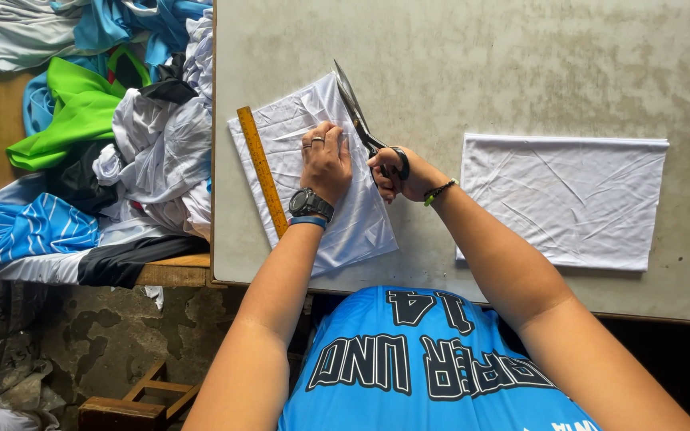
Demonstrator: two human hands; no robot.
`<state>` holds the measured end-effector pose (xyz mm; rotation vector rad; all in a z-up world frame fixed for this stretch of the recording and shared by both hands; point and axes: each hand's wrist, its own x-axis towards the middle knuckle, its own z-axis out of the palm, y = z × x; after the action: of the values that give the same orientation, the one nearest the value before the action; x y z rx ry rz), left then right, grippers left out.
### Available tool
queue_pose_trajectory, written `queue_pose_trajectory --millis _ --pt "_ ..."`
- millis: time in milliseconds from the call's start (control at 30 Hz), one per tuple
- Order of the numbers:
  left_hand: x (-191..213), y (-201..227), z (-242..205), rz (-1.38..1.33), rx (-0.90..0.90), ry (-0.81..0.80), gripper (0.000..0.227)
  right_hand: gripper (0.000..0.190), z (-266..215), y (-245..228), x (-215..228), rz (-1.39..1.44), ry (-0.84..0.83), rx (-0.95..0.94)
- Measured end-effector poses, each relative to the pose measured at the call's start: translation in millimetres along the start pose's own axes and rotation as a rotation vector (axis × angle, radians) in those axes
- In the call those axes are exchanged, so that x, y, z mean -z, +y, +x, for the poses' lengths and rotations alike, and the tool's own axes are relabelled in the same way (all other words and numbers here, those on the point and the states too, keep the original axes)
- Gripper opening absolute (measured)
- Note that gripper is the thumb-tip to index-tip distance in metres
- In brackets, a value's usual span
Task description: The person uses a wooden ruler to measure and align a white fabric on a table, then cuts the material with large scissors. After cutting, the person gathers the fabric and ruler and walks through a cluttered room.
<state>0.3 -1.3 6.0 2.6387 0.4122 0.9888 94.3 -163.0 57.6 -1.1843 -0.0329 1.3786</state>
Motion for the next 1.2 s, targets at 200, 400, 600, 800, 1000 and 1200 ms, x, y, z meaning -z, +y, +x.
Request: queue_pose_trajectory --millis 200,400,600,800,1000,1200 --pt "-2.5 -2.6 -0.7 0.030 -0.004 -0.011 0.014 0.023 -16.4 2.7 5.2 0.036 0.097 0.216" --pt "1.2 -2.5 1.5 0.106 -0.008 -0.264 0.036 0.038 -151.5 2.6 25.7 -0.238 0.055 0.207" --pt "72.3 89.8 -24.1 0.183 -0.183 -0.407 0.031 0.023 -267.9 98.6 64.6 -0.364 0.130 -0.072" --pt "83.6 98.7 -86.9 0.091 -0.199 -0.593 0.027 0.031 -295.4 201.8 65.6 -0.193 -0.038 -0.176" --pt "82.1 90.2 -89.7 0.069 -0.300 -0.517 0.022 0.022 -263.8 253.1 38.8 -0.070 0.011 -0.036" --pt "81.2 93.8 -92.8 0.105 -0.313 -0.518 0.030 0.024 -254.0 268.3 23.1 -0.053 0.047 0.002"
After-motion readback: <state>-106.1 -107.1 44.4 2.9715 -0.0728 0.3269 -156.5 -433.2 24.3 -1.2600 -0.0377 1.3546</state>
